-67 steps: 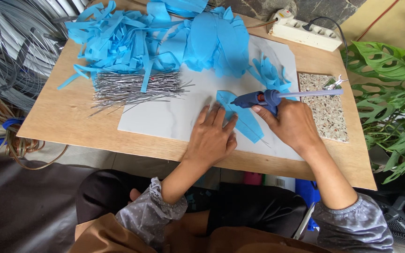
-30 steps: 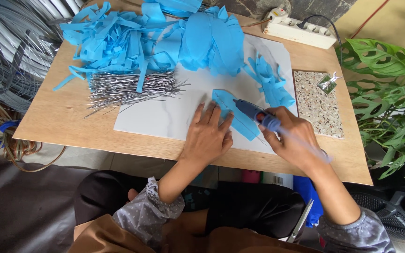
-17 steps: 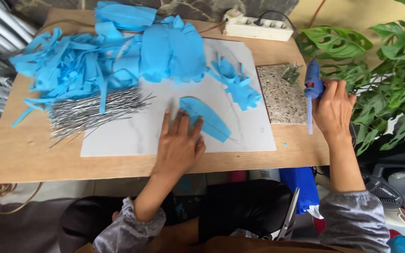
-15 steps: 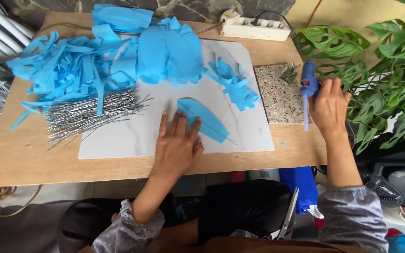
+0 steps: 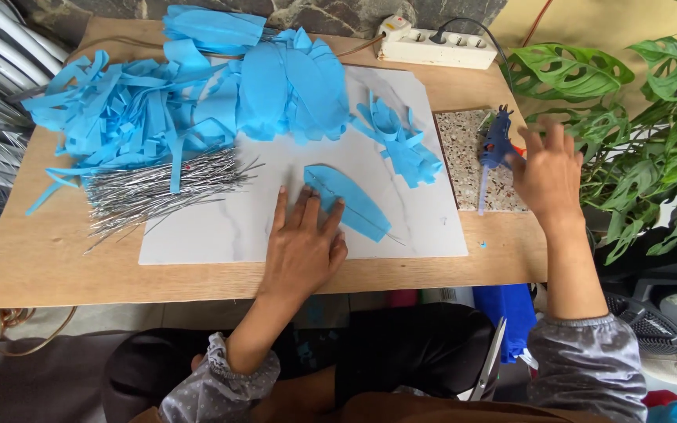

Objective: Gluing thin metal wires onto blue paper petals using a hot glue gun to assemble artificial flower components.

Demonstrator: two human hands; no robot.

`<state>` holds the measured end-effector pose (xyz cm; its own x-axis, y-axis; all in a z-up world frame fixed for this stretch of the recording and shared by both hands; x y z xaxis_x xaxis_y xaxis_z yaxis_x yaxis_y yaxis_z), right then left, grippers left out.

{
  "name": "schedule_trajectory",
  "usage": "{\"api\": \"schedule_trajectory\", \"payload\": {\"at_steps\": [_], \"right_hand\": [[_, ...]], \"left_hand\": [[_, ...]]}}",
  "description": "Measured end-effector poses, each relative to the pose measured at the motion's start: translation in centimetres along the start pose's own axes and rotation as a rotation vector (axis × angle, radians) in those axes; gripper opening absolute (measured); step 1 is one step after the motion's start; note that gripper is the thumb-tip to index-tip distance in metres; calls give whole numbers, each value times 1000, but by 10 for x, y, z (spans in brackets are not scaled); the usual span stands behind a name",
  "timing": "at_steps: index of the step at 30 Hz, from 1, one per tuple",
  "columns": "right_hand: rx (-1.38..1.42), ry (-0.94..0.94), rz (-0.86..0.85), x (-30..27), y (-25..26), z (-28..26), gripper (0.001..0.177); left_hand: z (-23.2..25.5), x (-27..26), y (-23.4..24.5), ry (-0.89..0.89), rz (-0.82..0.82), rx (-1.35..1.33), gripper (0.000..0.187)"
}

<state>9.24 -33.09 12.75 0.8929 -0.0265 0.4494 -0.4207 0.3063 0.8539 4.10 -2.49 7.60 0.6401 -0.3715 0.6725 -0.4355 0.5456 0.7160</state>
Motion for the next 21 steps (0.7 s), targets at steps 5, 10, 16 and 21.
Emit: {"api": "schedule_trajectory", "payload": {"at_steps": [5,10,16,21], "right_hand": [[313,301,178,23,53,-88,18],[385,356,-38,55,-15,-144,22],[486,394,131,58,11,-141,9],[1199,270,-341,31,47,-129,8]], "left_hand": [[-1,-2,-3,2,9,1,38],[-4,-3,-1,20,35,-12,39],[-5,-5,0,11,78,-40,40],[-7,-8,-4,50,31,-64,45]]}}
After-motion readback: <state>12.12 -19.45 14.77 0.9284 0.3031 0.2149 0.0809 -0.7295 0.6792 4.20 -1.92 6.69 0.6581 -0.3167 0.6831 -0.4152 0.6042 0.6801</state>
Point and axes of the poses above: each hand's wrist, its own x-axis towards the middle knuckle, its own y-axis out of the back of the hand, z = x × y, the point moved 8 cm from there along x, towards the middle knuckle, and after that the axes turned 5 degrees about -x, right-handed, at the moved point
